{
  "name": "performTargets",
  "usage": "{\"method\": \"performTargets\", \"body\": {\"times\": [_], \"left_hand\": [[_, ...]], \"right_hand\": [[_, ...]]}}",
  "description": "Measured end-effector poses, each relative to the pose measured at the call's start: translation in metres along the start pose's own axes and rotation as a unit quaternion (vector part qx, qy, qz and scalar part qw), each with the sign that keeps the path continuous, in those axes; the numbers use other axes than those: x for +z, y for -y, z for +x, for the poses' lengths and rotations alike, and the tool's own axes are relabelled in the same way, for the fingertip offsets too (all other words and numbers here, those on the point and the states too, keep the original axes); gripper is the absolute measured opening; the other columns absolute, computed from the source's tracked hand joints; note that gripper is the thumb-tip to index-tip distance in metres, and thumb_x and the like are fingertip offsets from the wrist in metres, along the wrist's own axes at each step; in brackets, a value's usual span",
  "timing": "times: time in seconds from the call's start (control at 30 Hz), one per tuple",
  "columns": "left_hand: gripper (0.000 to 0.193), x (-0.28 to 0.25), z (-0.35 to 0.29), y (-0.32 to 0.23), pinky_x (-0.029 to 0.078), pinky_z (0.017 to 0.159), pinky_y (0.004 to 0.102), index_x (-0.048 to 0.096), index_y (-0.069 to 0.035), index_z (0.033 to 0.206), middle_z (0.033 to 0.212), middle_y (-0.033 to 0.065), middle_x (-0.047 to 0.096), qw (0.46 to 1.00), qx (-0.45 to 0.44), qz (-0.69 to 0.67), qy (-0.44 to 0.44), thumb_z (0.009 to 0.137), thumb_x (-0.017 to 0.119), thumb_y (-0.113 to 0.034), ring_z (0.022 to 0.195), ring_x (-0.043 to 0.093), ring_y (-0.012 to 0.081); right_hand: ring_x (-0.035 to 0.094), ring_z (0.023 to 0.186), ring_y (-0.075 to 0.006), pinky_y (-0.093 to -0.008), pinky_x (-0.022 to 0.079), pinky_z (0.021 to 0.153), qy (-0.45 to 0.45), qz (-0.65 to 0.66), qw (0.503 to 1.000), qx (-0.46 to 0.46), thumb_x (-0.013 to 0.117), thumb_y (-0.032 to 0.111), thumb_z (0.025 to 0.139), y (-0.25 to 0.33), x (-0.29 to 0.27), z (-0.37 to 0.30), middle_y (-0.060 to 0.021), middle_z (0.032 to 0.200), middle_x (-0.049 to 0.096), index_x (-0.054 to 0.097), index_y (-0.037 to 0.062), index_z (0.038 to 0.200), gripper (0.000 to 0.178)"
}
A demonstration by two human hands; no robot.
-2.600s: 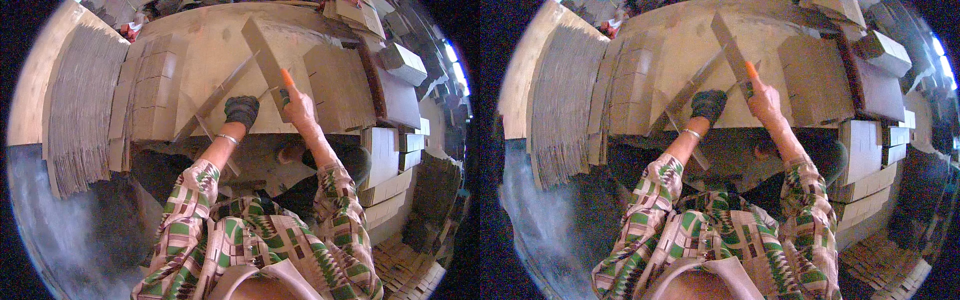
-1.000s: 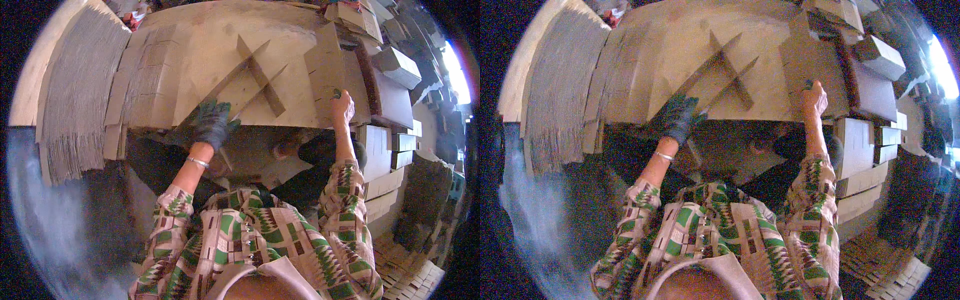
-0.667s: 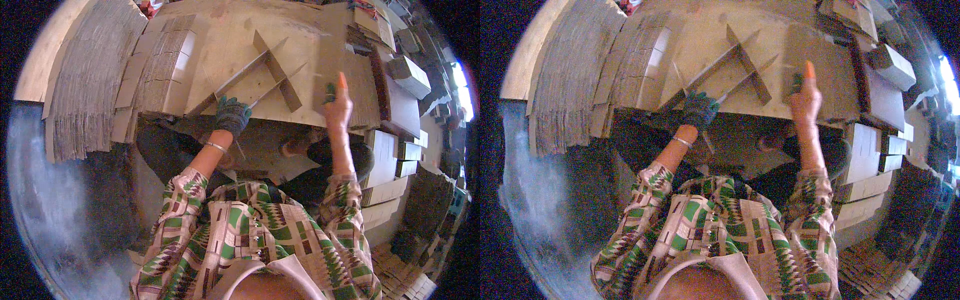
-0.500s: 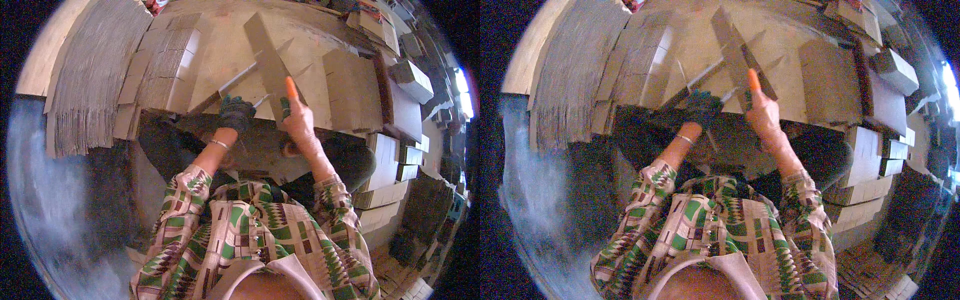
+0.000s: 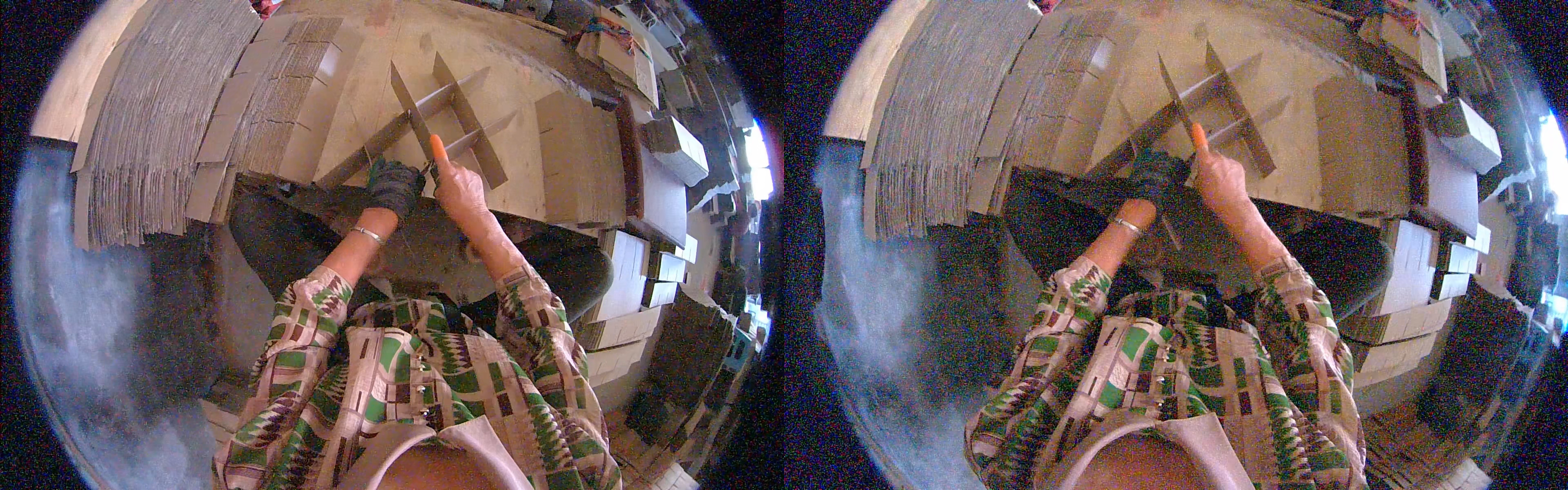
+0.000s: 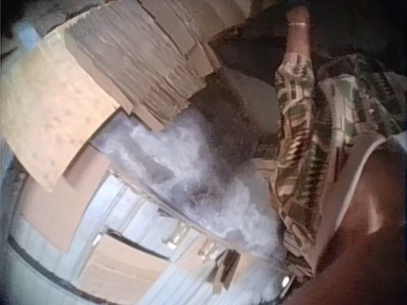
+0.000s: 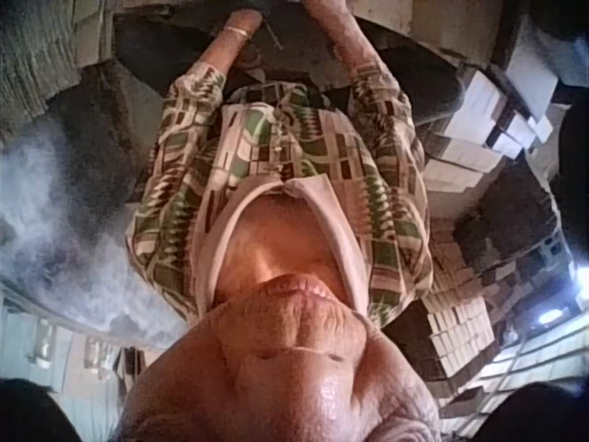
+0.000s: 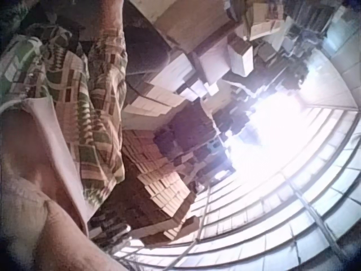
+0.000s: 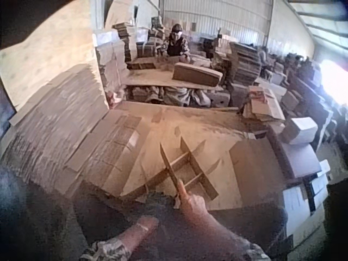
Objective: The person uses a knife to cut individual cardboard pieces on a wooden workbench. They repeatedly pick up a piece, cut it, and place it aside, continuing the process throughout the clip.
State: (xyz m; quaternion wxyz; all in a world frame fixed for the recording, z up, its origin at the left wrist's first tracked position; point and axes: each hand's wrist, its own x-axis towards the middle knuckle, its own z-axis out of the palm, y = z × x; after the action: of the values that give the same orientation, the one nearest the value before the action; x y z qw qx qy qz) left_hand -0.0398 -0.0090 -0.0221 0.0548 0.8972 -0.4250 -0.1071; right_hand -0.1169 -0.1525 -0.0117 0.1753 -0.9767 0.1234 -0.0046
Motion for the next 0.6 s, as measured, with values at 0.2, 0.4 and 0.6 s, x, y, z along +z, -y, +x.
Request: {"method": "performTargets", "body": {"times": [0.2,0.4,0.6], "left_hand": [[0.021,0.012,0.000,0.008,0.046,0.093,0.0513,0.077,-0.018,0.094,0.096,0.0098,0.075,1.000,-0.010,0.001,0.005,0.086,0.061,-0.029,0.099,0.070,0.0292],[0.023,-0.014,-0.002,0.001,0.050,0.085,0.0488,0.077,-0.018,0.093,0.097,0.0099,0.075,1.000,-0.004,-0.006,0.030,0.088,0.058,-0.028,0.095,0.071,0.0299],[0.023,0.001,0.002,0.007,0.051,0.085,0.0486,0.078,-0.018,0.092,0.096,0.0127,0.074,1.000,-0.012,0.019,0.016,0.087,0.057,-0.027,0.094,0.071,0.0319]], "right_hand": [[0.069,0.079,-0.0402,-0.0508,0.053,0.069,0.002,0.009,1.000,0.024,0.063,-0.003,0.074,0.014,-0.010,-0.012,-0.0205,0.086,0.070,0.017,0.0209,0.159,0.099],[0.069,0.079,-0.0408,-0.0510,0.053,0.069,-0.017,0.024,1.000,-0.006,0.064,-0.002,0.073,0.011,-0.004,0.010,-0.0217,0.084,0.069,0.026,0.0204,0.157,0.095],[0.070,0.074,-0.0396,-0.0510,0.056,0.064,-0.015,-0.006,0.998,-0.066,0.063,0.005,0.080,-0.009,-0.017,0.019,-0.0199,0.079,0.070,0.030,0.0178,0.153,0.082]]}}
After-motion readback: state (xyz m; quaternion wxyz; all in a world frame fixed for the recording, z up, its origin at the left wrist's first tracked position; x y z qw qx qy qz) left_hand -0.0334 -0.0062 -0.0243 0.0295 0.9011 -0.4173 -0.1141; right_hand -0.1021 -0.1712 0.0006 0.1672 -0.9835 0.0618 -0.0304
